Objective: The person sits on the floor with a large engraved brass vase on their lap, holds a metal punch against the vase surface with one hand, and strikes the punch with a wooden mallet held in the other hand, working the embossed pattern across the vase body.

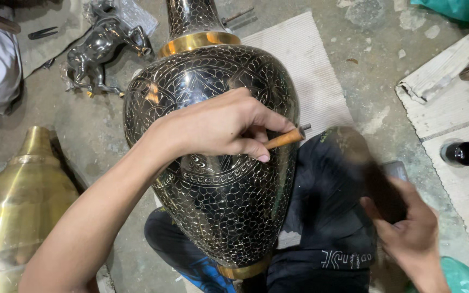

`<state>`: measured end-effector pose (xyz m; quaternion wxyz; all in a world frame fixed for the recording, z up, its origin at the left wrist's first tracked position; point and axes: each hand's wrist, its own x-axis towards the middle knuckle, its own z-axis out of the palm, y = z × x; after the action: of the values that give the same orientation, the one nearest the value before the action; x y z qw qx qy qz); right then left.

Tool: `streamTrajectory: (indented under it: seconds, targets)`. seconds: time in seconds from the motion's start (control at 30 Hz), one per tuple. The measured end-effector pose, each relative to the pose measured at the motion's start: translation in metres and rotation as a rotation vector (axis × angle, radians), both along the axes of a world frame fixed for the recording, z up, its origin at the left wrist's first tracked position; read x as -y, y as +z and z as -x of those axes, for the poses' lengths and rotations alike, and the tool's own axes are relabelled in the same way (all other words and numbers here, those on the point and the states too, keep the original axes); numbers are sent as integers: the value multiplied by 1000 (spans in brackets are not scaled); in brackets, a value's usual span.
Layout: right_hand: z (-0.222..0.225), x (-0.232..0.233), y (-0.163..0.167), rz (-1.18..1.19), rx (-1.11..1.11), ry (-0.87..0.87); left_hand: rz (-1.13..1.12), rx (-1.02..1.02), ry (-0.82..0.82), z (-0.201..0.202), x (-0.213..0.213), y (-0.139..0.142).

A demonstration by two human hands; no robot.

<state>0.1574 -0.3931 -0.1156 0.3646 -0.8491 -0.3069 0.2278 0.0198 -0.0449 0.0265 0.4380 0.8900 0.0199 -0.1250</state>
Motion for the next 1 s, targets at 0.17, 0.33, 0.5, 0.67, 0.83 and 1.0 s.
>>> streamTrajectory:
  seconds: [0.17,0.33,0.5,0.67,0.83,1.0]
  targets:
    - [2,8,-13,-1,-52,64,-25,-45,-67,-3,-2,3]
    - [8,10,-12,157,-32,19,-1,-59,-107,-3,-2,2]
    - [6,10,-6,87,-37,-63,69,-10,-109,-1,0,0]
    - [-3,24,-16,-9,-144,9,-26,-115,-106,-1,-1,0]
    - [-7,36,-32,121,-145,87,2,-18,-132,3,-3,-2]
    - [-6,37,-30,64,-113,-68,41,104,-63,7,-2,-8]
